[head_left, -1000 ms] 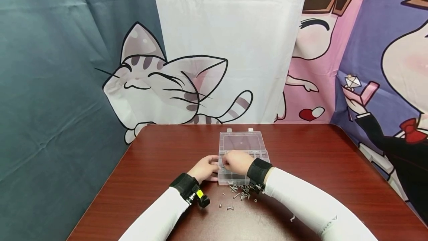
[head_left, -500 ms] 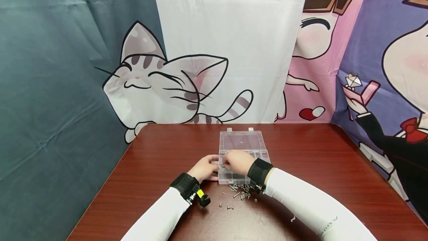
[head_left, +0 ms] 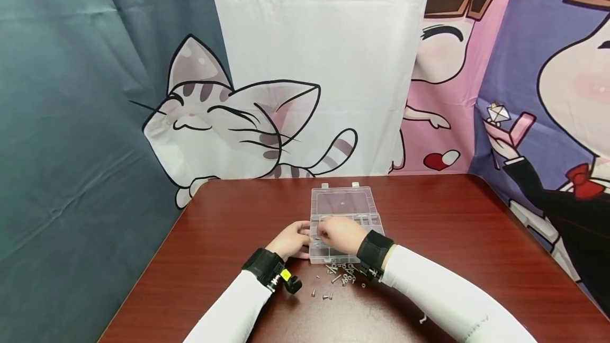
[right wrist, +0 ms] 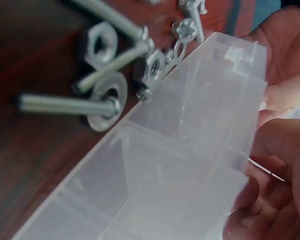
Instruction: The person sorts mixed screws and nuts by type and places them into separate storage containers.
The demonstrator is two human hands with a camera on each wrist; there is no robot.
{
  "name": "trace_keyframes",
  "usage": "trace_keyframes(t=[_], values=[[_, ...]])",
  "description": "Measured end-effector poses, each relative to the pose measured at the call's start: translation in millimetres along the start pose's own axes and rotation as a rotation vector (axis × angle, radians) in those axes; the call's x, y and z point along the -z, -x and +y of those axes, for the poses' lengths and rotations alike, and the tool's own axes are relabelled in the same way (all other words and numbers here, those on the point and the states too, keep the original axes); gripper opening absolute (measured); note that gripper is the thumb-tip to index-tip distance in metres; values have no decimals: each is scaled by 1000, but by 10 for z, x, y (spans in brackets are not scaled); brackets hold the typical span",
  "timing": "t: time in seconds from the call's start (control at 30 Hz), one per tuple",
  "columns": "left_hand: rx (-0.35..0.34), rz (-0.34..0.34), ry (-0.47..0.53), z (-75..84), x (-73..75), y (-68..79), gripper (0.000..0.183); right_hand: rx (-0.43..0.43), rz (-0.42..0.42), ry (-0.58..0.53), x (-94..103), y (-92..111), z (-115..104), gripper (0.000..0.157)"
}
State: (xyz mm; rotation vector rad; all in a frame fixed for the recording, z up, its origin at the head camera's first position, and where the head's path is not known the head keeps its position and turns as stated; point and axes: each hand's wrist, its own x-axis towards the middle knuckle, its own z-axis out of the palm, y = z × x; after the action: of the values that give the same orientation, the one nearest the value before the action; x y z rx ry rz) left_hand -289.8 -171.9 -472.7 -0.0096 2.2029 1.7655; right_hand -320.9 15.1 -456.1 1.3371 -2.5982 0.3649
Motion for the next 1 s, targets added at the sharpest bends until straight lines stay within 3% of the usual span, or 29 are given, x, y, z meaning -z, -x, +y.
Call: trace_keyframes(t=[0.13, 0.33, 0.53, 0.7, 0.87, 1.0], values=[[-2, -9, 13, -8, 6, 3, 62, 3, 23, -26, 66, 83, -51, 6], [1, -19, 31, -17, 32, -12, 63, 6, 43, -40, 137, 271, -109, 7], [-8, -31, 61, -50, 51, -20, 62, 34, -11, -103, 178, 466, -205, 5], [-15, -43, 73, -54, 39, -29, 60, 21, -29, -94, 175, 593, -256, 4], [-13, -43, 79, -48, 33, -49, 60, 22, -9, -78, 193, 638, -280, 4], [-10, -36, 89, -54, 20, -61, 61, 46, -45, -93, 191, 670, -313, 3]])
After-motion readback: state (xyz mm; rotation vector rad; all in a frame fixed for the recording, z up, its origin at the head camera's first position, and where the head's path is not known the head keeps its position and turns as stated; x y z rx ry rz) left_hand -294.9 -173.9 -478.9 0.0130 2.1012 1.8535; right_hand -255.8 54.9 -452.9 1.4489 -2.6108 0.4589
